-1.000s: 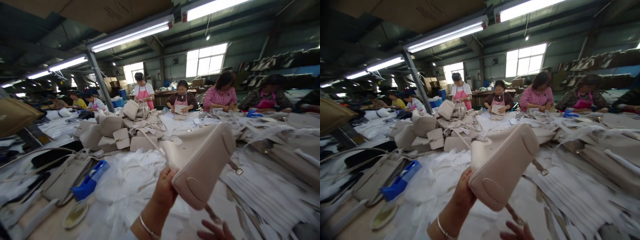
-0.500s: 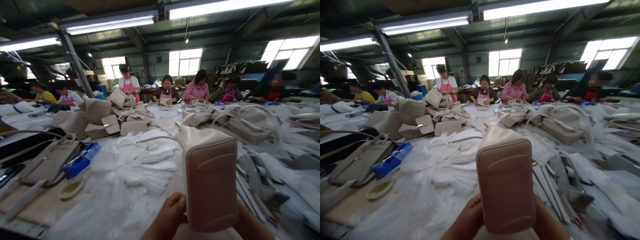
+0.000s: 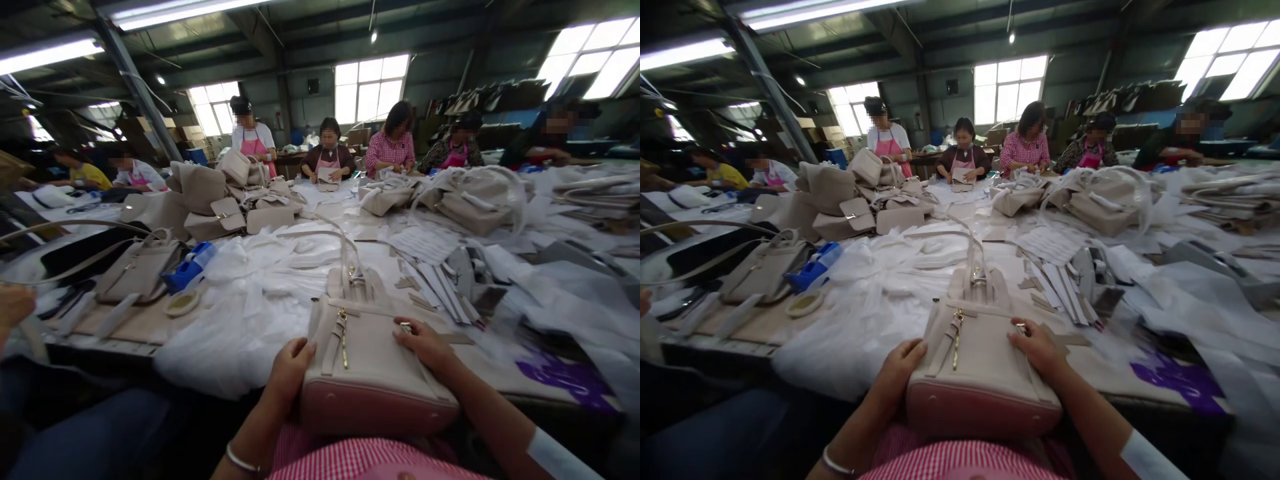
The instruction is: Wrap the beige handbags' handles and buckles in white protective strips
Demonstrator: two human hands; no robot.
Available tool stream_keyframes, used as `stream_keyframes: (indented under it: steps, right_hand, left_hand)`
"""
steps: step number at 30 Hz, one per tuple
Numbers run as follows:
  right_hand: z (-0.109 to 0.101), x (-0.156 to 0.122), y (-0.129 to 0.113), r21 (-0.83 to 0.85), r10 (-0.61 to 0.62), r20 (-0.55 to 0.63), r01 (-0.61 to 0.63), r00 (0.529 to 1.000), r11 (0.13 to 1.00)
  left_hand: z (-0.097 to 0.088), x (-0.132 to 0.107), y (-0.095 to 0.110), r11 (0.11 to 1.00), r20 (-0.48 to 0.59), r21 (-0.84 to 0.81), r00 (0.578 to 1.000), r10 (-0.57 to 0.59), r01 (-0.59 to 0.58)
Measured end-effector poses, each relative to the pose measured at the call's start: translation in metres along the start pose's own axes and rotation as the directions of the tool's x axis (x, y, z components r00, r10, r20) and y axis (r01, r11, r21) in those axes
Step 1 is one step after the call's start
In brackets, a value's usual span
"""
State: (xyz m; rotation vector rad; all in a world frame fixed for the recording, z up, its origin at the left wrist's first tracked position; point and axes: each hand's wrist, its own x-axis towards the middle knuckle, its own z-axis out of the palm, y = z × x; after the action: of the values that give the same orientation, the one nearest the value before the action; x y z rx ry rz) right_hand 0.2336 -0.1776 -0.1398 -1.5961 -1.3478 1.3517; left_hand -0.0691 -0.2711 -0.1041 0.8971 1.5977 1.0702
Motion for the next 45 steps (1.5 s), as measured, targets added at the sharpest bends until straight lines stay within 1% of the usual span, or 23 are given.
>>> stream_keyframes:
  steps: [1, 2, 4, 6, 8, 10, 12, 15, 17, 18, 20, 22, 23, 25, 27, 30, 32, 34, 36, 39, 40, 42, 45]
  right_hand:
    - [0.0, -0.004, 0.009, 0.077, 0.021, 0.005, -0.021, 1.0, 0.997]
    - [-0.001, -0.008, 0.015, 0.134, 0.03, 0.002, -0.03, 1.0, 0.991]
    - [-0.004, -0.019, 0.02, 0.154, 0.012, -0.007, -0.011, 1.0, 0.988]
    - [-0.007, -0.03, 0.019, 0.064, -0.036, -0.009, 0.037, 0.999, 0.997]
    - [-0.009, -0.041, 0.018, -0.066, -0.087, -0.003, 0.086, 0.996, 0.994]
    - [-0.008, -0.049, 0.018, -0.181, -0.119, 0.004, 0.118, 0.993, 0.976]
    - [-0.006, -0.055, 0.019, -0.279, -0.141, 0.011, 0.139, 0.99, 0.95]
    - [-0.005, -0.056, 0.019, -0.424, -0.195, 0.014, 0.183, 0.981, 0.887]
    - [-0.008, -0.054, 0.016, -0.514, -0.297, -0.008, 0.251, 0.955, 0.82]
    - [-0.01, -0.053, 0.013, -0.551, -0.371, -0.022, 0.298, 0.928, 0.779]
    - [-0.014, -0.049, 0.005, -0.598, -0.521, -0.036, 0.399, 0.853, 0.695]
    - [-0.017, -0.045, -0.007, -0.603, -0.622, -0.024, 0.485, 0.783, 0.634]
    - [-0.018, -0.042, -0.014, -0.595, -0.652, -0.013, 0.518, 0.759, 0.615]
    - [-0.016, -0.033, -0.027, -0.575, -0.688, 0.013, 0.568, 0.725, 0.589]
    - [-0.012, -0.019, -0.04, -0.55, -0.714, 0.049, 0.616, 0.699, 0.565]
    - [-0.001, 0.013, -0.056, -0.532, -0.744, 0.094, 0.665, 0.661, 0.524]
    - [0.01, 0.038, -0.067, -0.565, -0.748, 0.138, 0.672, 0.649, 0.479]
    - [0.025, 0.061, -0.076, -0.621, -0.728, 0.208, 0.663, 0.654, 0.417]
    - [0.041, 0.079, -0.083, -0.654, -0.7, 0.273, 0.661, 0.66, 0.368]
    - [0.057, 0.096, -0.085, -0.648, -0.678, 0.314, 0.672, 0.665, 0.359]
    - [0.058, 0.1, -0.084, -0.645, -0.674, 0.313, 0.67, 0.669, 0.366]
    - [0.052, 0.104, -0.08, -0.645, -0.666, 0.286, 0.652, 0.689, 0.397]
    - [0.03, 0.103, -0.076, -0.63, -0.666, 0.213, 0.621, 0.715, 0.466]
  left_hand:
    - [-0.003, -0.003, 0.001, 0.99, -0.039, 0.135, 0.998, 0.044, -0.038]
    - [-0.007, -0.007, 0.003, 0.964, -0.032, 0.255, 0.996, 0.087, -0.076]
    - [-0.012, -0.015, 0.01, 0.884, 0.043, 0.442, 0.988, 0.146, -0.15]
    - [-0.014, -0.025, 0.015, 0.785, 0.125, 0.584, 0.979, 0.164, -0.206]
    - [-0.013, -0.035, 0.014, 0.682, 0.181, 0.691, 0.971, 0.155, -0.238]
    - [-0.01, -0.042, 0.008, 0.59, 0.218, 0.768, 0.968, 0.123, -0.248]
    - [-0.008, -0.047, 0.001, 0.535, 0.251, 0.806, 0.965, 0.077, -0.253]
    - [-0.011, -0.046, -0.004, 0.516, 0.293, 0.816, 0.956, 0.021, -0.262]
    - [-0.017, -0.041, 0.0, 0.522, 0.305, 0.81, 0.952, 0.017, -0.269]
    - [-0.02, -0.038, 0.005, 0.536, 0.303, 0.798, 0.952, 0.038, -0.275]
    - [-0.025, -0.027, 0.02, 0.588, 0.28, 0.753, 0.952, 0.123, -0.297]
    - [-0.024, -0.01, 0.039, 0.639, 0.253, 0.69, 0.94, 0.227, -0.34]
    - [-0.02, 0.0, 0.049, 0.645, 0.255, 0.667, 0.928, 0.273, -0.373]
    - [-0.005, 0.026, 0.067, 0.598, 0.286, 0.673, 0.898, 0.333, -0.436]
    - [0.016, 0.055, 0.082, 0.513, 0.321, 0.722, 0.882, 0.346, -0.464]
    - [0.053, 0.095, 0.09, 0.446, 0.332, 0.782, 0.897, 0.293, -0.435]
    - [0.073, 0.112, 0.089, 0.425, 0.325, 0.807, 0.909, 0.26, -0.41]
    - [0.088, 0.121, 0.083, 0.406, 0.303, 0.831, 0.921, 0.246, -0.382]
    - [0.095, 0.123, 0.075, 0.395, 0.274, 0.847, 0.929, 0.249, -0.356]
    - [0.097, 0.124, 0.065, 0.394, 0.245, 0.856, 0.934, 0.259, -0.334]
    - [0.096, 0.125, 0.063, 0.396, 0.241, 0.856, 0.935, 0.261, -0.332]
    - [0.094, 0.128, 0.061, 0.403, 0.24, 0.853, 0.934, 0.263, -0.332]
    - [0.087, 0.129, 0.063, 0.421, 0.255, 0.832, 0.924, 0.285, -0.36]
